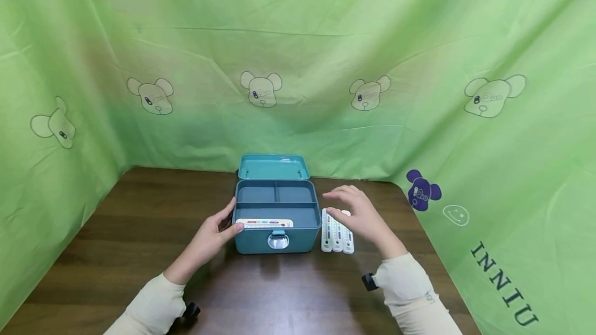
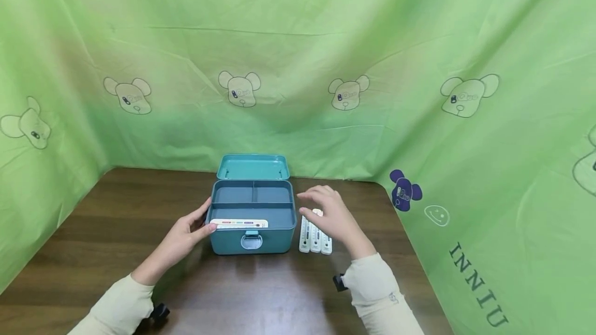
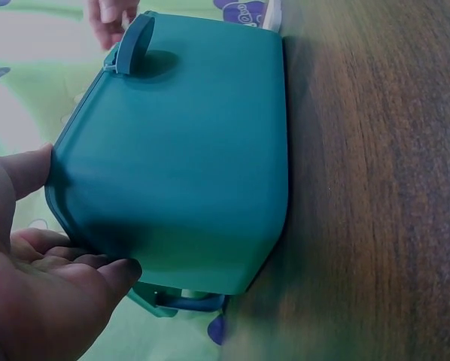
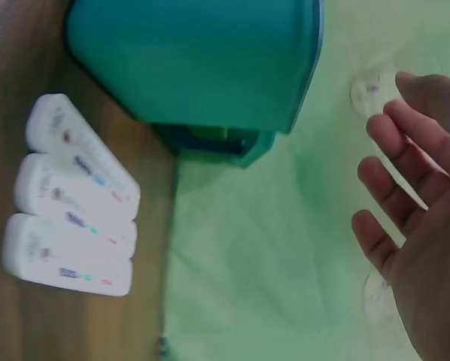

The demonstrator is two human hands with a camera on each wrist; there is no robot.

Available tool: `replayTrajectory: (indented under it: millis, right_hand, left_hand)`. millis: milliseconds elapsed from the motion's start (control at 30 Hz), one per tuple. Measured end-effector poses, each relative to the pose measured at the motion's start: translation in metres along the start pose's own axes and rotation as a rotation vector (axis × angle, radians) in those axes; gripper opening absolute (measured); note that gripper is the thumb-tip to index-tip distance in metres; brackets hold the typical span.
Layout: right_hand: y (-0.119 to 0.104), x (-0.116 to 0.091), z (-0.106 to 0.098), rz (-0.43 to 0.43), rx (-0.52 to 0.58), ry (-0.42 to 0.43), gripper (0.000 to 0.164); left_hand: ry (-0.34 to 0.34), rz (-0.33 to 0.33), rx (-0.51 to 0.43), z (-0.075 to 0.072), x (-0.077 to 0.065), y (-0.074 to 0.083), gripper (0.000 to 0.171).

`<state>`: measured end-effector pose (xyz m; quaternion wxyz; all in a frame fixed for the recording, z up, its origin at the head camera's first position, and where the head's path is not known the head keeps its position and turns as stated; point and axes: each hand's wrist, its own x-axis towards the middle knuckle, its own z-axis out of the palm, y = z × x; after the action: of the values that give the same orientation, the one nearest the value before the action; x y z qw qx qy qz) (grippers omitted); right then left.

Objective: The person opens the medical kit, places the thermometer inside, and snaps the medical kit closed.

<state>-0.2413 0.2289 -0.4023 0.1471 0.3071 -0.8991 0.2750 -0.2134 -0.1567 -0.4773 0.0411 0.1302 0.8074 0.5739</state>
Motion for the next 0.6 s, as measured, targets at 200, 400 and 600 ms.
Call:
replayTrajectory:
  millis: [200, 400, 600]
  right_hand:
    - [0.014, -0.033, 0.011, 0.150, 0.017, 0.142, 0.038]
    - [0.024, -0.055, 0.030, 0.258, 0.039, 0.229, 0.044]
    - [0.031, -0.073, 0.044, 0.343, 0.031, 0.249, 0.046]
  left_hand:
    - [0.001, -0.002, 0.002, 0.001, -0.001, 0.000, 0.085]
    - [0.005, 0.007, -0.003, 0.001, -0.001, -0.004, 0.084]
    - [-0.002, 0.012, 0.000, 0.001, -0.001, -0.003, 0.085]
